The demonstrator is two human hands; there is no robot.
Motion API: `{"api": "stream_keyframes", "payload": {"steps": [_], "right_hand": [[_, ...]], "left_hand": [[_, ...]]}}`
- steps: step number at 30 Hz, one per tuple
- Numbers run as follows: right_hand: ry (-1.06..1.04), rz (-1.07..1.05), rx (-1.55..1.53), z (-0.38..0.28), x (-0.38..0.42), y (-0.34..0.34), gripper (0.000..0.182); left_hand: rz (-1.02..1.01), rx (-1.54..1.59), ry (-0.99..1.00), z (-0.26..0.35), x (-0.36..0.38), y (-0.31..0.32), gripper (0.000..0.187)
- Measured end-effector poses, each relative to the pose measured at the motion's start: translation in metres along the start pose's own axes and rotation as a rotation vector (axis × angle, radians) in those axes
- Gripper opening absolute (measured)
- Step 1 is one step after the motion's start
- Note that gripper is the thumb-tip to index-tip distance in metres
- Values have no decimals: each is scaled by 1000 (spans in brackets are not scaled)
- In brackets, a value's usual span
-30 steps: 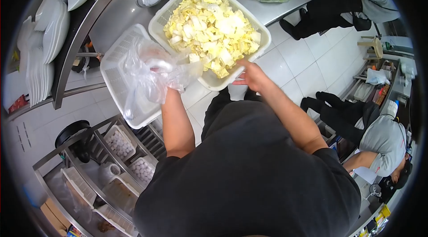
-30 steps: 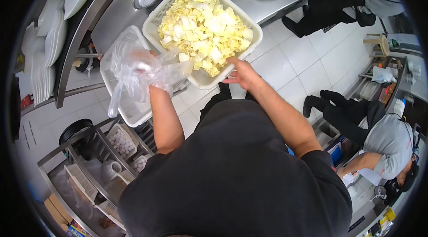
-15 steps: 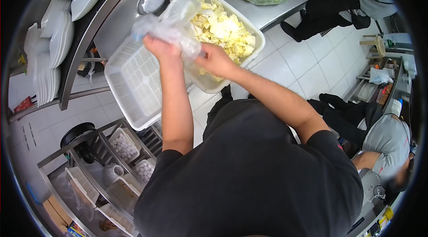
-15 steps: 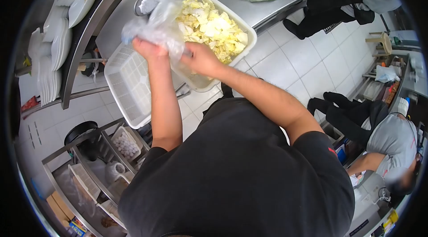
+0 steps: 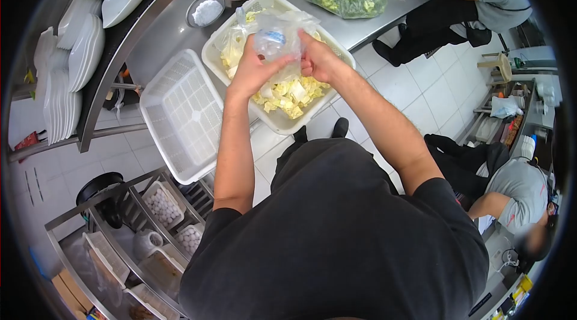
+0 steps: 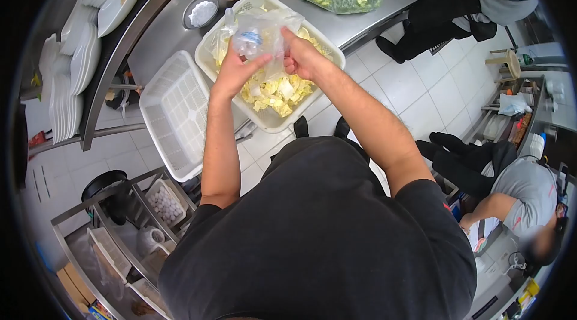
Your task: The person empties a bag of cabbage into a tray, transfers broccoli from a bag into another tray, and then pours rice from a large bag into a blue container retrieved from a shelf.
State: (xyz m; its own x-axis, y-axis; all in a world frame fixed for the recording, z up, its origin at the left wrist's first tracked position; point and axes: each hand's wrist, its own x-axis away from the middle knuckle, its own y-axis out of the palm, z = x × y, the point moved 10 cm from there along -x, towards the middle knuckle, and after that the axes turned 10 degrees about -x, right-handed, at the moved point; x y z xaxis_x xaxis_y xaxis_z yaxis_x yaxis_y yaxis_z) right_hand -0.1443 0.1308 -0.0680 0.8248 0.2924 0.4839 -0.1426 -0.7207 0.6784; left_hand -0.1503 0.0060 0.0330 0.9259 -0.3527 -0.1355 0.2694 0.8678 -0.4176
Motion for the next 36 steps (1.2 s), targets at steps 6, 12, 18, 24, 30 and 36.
{"api": "stream_keyframes", "payload": {"steps": [6,12,18,24,30,36], "right_hand": [[-270,-213,551,-28,56,45,40],[-563,562,563,-7,125,-123,55],[-9,441,94,87,96,-118,76],[-51,271,-140,107,43,-128,59],[-145,328,-288,116,42,-163,49],[-113,465,-369,140,36,-194,48]], "left_hand": [[-64,-280,-94,-2,4,-1,50],[597,-59,-37,15,56,-114,43],[711,330,15,44,72,-145,59],[632,247,19,51,50,-120,53],[706,249,-106,-10,34,-169,46],[702,328,-502,-177,9,-263,42]]}}
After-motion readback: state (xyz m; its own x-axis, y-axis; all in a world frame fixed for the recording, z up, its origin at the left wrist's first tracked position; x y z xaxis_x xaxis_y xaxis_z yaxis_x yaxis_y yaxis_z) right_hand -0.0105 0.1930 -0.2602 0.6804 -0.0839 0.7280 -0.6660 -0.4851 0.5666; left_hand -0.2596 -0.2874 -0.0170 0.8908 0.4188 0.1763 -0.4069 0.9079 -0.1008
